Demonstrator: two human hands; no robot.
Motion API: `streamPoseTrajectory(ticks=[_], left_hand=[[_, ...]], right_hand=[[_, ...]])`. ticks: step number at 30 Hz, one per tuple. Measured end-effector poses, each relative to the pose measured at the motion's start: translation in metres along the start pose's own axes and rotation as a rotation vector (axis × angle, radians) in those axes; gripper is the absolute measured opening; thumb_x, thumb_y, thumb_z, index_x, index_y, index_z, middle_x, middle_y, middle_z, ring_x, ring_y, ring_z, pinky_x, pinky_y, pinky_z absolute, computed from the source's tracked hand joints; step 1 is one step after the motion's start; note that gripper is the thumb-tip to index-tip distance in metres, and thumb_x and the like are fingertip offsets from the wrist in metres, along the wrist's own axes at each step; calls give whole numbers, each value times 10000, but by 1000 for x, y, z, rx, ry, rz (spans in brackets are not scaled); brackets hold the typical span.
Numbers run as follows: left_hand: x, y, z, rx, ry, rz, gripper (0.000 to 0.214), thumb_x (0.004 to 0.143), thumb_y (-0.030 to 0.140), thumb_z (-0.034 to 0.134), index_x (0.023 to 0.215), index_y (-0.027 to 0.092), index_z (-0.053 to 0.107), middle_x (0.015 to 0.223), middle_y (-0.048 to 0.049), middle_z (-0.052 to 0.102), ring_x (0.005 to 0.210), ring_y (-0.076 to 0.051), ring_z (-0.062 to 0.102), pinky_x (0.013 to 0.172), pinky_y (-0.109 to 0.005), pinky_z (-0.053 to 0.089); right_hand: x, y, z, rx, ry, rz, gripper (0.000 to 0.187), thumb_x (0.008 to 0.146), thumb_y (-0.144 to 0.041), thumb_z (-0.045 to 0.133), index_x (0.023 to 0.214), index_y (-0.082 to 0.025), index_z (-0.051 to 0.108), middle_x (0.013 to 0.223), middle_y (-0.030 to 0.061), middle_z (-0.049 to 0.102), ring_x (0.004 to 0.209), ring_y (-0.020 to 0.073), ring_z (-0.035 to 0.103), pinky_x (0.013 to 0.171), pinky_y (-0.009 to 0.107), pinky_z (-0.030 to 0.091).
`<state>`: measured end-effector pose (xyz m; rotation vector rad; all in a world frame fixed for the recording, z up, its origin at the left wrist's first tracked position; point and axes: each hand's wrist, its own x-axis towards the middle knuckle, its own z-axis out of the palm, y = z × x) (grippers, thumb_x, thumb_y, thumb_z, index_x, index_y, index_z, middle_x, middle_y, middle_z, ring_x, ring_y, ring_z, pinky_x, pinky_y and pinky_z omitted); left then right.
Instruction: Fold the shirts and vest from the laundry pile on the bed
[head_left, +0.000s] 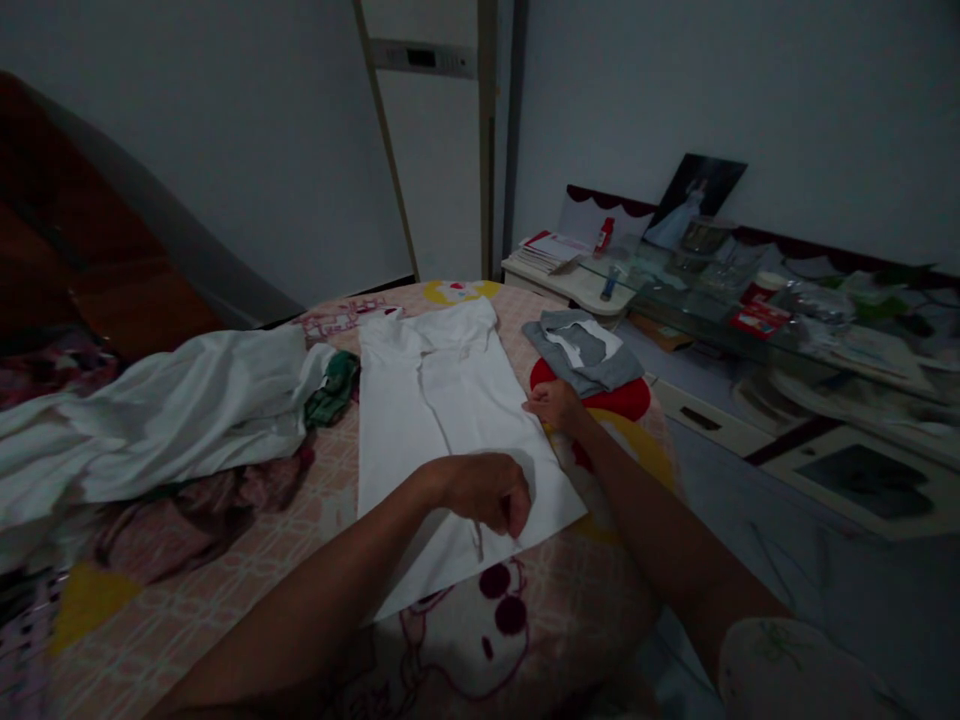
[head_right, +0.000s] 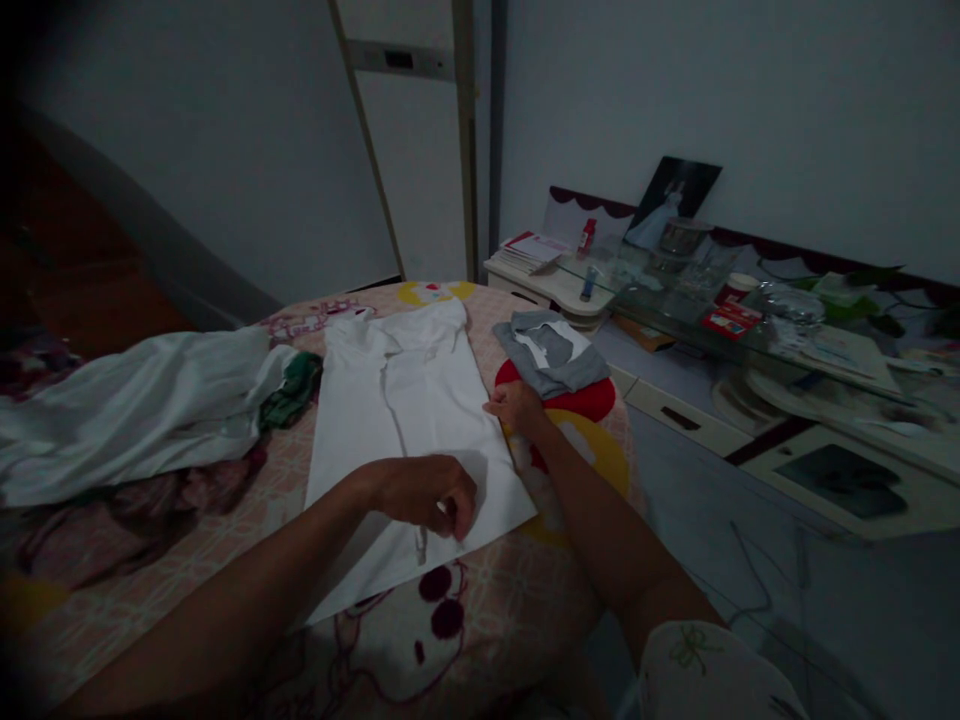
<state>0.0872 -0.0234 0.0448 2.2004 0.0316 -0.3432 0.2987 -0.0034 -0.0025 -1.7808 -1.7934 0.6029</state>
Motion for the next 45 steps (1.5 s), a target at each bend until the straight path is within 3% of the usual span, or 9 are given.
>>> streamPoseTrajectory(ticks=[5, 12, 18, 21, 27, 32, 37, 41, 45], left_hand=[[4, -3, 5, -12, 7, -22, 196, 692, -1, 697, 728, 183, 753, 669, 36, 700, 607, -78, 594, 587, -159, 396], [12, 3, 11, 151, 77, -130, 108, 629, 142, 817, 663, 195, 729, 584, 59, 662, 534, -73, 557, 517, -175, 335], [14, -5, 7, 65, 190, -30, 417, 733, 149, 753, 1137, 205, 671, 745, 43, 686, 634, -93, 605, 603, -184, 397], [20, -6, 14, 149, 250, -21, 415, 805, 216, 708, 1217, 236, 657, 729, 25, 686, 661, -118, 624, 625, -207, 403], [33, 7, 26, 330, 317, 33, 197, 810, 274, 696, 982, 180, 716, 921, -59, 714, 787, -169, 653, 673, -243, 438], [37, 18, 36, 494, 374, -62, 338, 779, 425, 707, 943, 134, 660, 885, -81, 698, 728, -205, 651, 592, -282, 444], [45, 17, 51, 713, 405, -11, 128, 856, 206, 577, 892, 101, 640, 806, -96, 677, 667, -196, 641, 549, -295, 416], [46, 9, 45, 543, 415, 41, 76, 828, 203, 615, 813, 132, 636, 754, -58, 669, 634, -158, 609, 552, -261, 404], [47, 2, 40, 311, 381, 113, 120, 804, 236, 684, 873, 138, 672, 776, -31, 686, 663, -135, 608, 615, -225, 437]], right_hand=[[-1, 0, 0, -31, 18, -29, 203, 783, -299, 631, 631, -168, 600, 579, 3, 568, 575, 135, 486, 568, 257, 331], [3, -5, 8, -217, 113, -17, 163, 845, -274, 595, 751, -155, 655, 684, 24, 632, 632, 133, 515, 623, 248, 346], [4, -10, 9, -297, 105, 40, 265, 841, -413, 647, 723, -177, 660, 728, 29, 671, 675, 143, 543, 629, 254, 338], [3, -10, 8, -346, 71, 14, 184, 830, -349, 661, 750, -184, 672, 761, 31, 690, 703, 147, 558, 648, 256, 345], [4, -7, 9, -313, 69, 0, 166, 836, -334, 640, 780, -187, 692, 770, 24, 697, 719, 145, 574, 661, 249, 364], [6, -3, 10, -307, 67, -14, 148, 824, -318, 647, 773, -188, 696, 756, 22, 697, 710, 146, 577, 651, 248, 363], [6, 0, 11, -276, 94, -39, 155, 826, -313, 650, 746, -187, 692, 720, 20, 689, 675, 144, 573, 643, 247, 366], [6, 2, 13, -263, 112, -31, 143, 809, -308, 670, 744, -183, 695, 718, 23, 694, 671, 145, 580, 644, 248, 368], [7, 4, 14, -258, 125, -54, 151, 793, -314, 685, 716, -184, 686, 715, 23, 700, 683, 146, 598, 644, 240, 376]])
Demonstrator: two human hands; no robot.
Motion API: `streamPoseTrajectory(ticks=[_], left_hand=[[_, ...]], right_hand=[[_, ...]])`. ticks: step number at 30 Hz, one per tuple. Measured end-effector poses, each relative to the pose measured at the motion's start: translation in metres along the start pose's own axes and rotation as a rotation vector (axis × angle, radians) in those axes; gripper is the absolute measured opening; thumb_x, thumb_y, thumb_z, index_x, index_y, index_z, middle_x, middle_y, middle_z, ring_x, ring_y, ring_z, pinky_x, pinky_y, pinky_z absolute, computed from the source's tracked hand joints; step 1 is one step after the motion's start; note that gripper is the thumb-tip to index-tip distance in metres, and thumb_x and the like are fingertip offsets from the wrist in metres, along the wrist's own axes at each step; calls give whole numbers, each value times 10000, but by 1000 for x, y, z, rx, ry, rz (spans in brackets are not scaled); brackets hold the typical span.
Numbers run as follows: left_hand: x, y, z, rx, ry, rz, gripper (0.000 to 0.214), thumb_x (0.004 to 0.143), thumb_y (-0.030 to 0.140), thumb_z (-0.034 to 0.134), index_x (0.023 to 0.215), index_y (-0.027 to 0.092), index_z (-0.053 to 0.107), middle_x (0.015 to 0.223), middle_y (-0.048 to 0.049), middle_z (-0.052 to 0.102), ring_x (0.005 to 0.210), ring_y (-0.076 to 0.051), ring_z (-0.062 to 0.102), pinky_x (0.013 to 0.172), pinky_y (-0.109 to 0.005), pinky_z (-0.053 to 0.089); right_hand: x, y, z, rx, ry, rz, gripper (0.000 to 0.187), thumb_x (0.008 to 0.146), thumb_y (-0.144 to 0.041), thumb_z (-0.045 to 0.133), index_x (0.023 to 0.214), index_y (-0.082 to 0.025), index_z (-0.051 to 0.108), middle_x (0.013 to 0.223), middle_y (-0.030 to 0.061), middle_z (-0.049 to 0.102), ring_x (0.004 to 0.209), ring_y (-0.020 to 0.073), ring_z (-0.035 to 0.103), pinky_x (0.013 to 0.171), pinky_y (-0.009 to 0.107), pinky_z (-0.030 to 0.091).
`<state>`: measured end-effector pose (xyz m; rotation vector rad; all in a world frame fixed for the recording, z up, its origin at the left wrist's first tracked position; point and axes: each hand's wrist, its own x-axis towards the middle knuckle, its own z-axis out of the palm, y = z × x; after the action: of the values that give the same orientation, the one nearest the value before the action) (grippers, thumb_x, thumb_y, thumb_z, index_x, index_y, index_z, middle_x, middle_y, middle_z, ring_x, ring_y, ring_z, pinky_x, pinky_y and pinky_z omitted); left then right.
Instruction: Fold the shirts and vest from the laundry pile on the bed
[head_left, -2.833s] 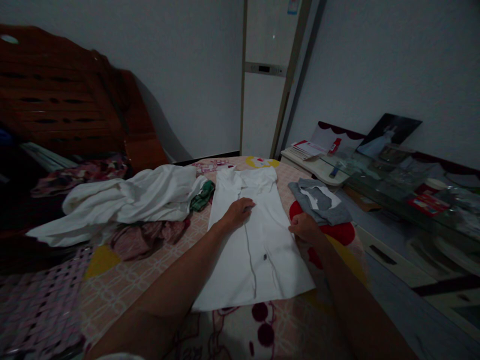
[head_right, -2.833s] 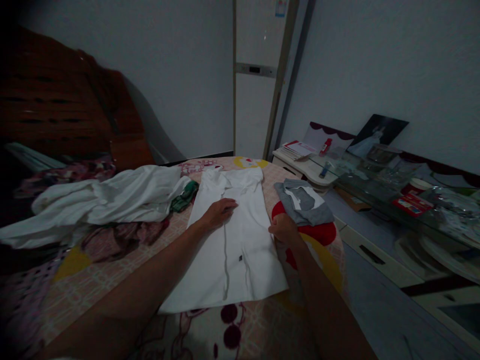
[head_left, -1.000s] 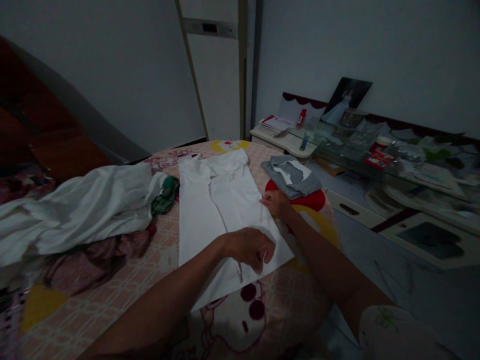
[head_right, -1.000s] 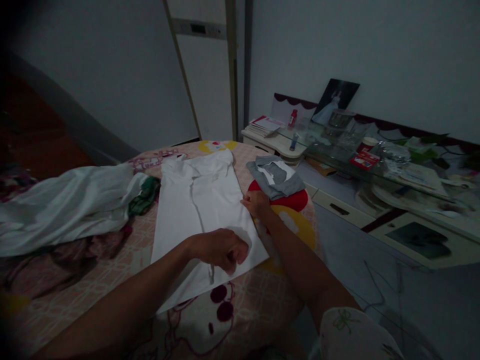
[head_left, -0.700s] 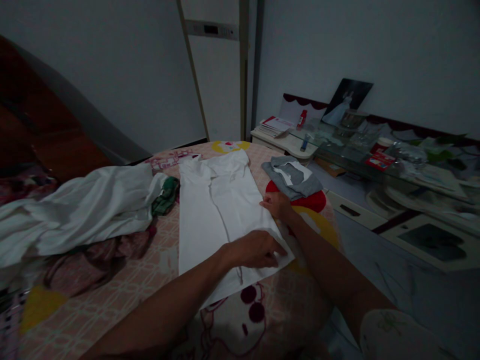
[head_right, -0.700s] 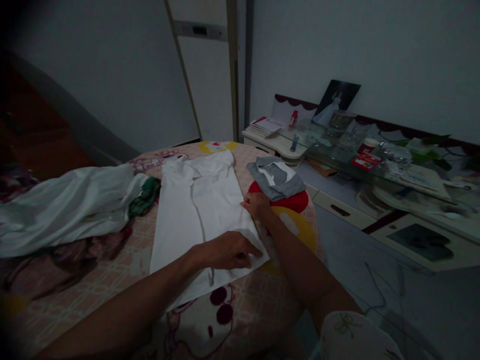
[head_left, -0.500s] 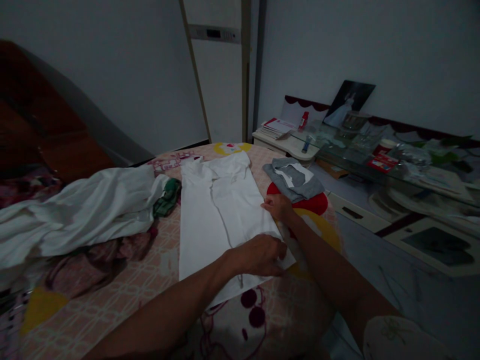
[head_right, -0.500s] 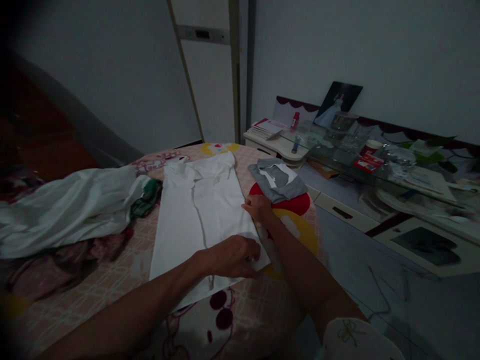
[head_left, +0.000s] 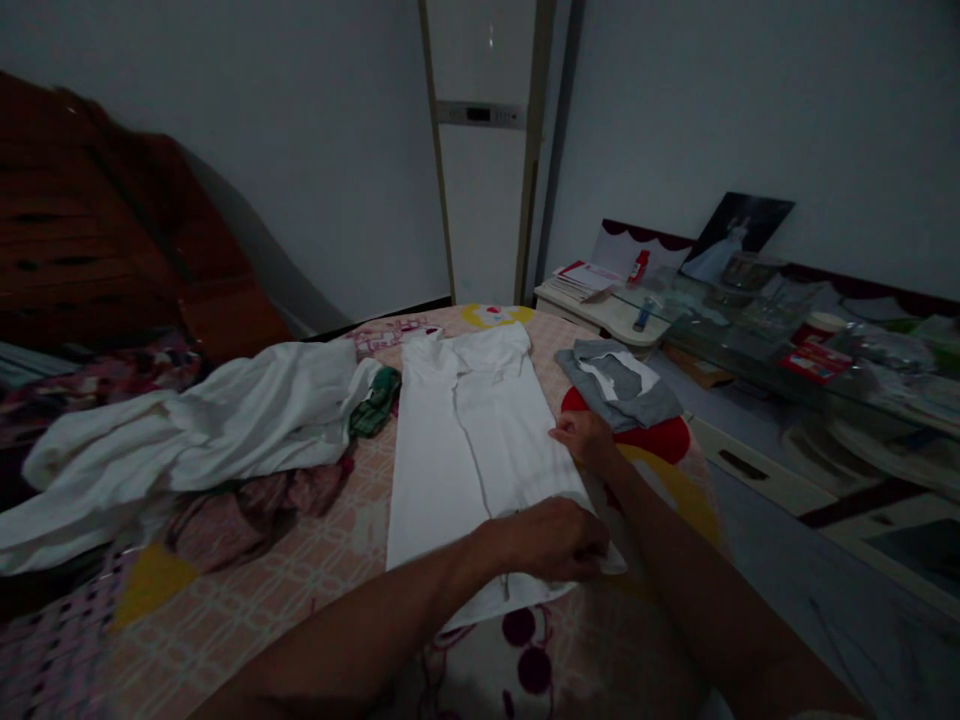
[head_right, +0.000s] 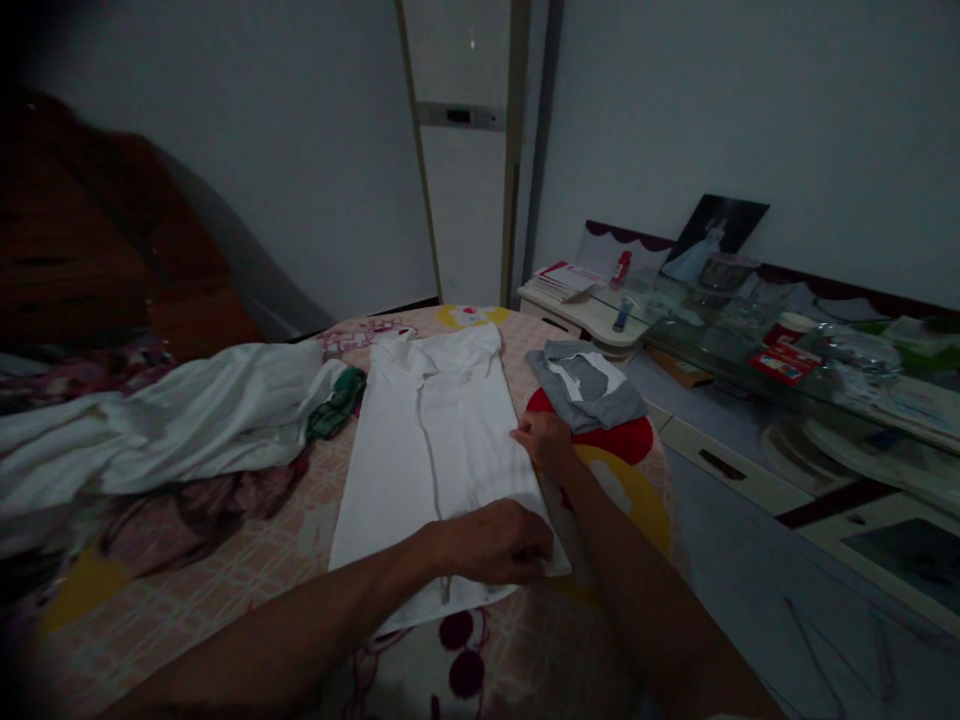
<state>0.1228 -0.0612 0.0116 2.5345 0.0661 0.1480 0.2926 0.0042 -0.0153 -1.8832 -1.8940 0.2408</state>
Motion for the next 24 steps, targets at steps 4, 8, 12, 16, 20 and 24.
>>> streamPoseTrajectory(ticks=[4, 8, 12, 16, 20, 24], left_hand=[[1, -10, -7, -215, 21, 48, 208, 864, 299, 658, 983, 136, 711, 874, -50, 725, 726, -122, 650, 684, -197, 472], [-23, -45, -54, -61, 220, -151, 153, 875, 200, 620, 964, 146, 733, 935, -66, 741, 835, -146, 683, 768, -210, 484], [-76, -99, -100, 248, 487, -629, 283, 829, 96, 579, 1071, 154, 714, 1062, -96, 723, 979, -198, 679, 888, -274, 495], [-115, -140, -101, 360, 604, -920, 357, 841, 128, 546, 1178, 126, 664, 1220, -140, 668, 1147, -243, 624, 1013, -337, 463], [-126, -156, -88, 342, 565, -851, 420, 857, 168, 528, 1269, 143, 608, 1376, -129, 581, 1290, -228, 532, 1113, -337, 389], [-127, -163, -82, 311, 586, -807, 458, 851, 178, 518, 1303, 148, 586, 1418, -126, 546, 1332, -228, 493, 1142, -368, 365]], right_hand=[[1, 2, 1, -6, 17, 54, 193, 818, -344, 659, 718, -181, 686, 678, 27, 693, 671, 152, 617, 632, 239, 385], [2, 0, -2, -28, 24, 76, 254, 899, -339, 547, 816, -165, 712, 783, 64, 731, 735, 159, 652, 663, 238, 408], [14, -10, -7, -171, -46, 78, 248, 913, -285, 523, 817, -160, 713, 863, 90, 744, 814, 170, 668, 706, 244, 410], [44, -22, -6, -287, -41, 88, 302, 952, -276, 458, 826, -155, 705, 925, 118, 737, 886, 186, 672, 736, 257, 414], [79, -33, 5, -359, -42, 132, 338, 977, -364, 447, 943, -141, 698, 1030, 135, 720, 978, 212, 664, 773, 279, 430], [97, -41, 20, -433, -43, 121, 331, 976, -359, 464, 1085, -115, 660, 1107, 170, 697, 1034, 246, 651, 801, 307, 441]])
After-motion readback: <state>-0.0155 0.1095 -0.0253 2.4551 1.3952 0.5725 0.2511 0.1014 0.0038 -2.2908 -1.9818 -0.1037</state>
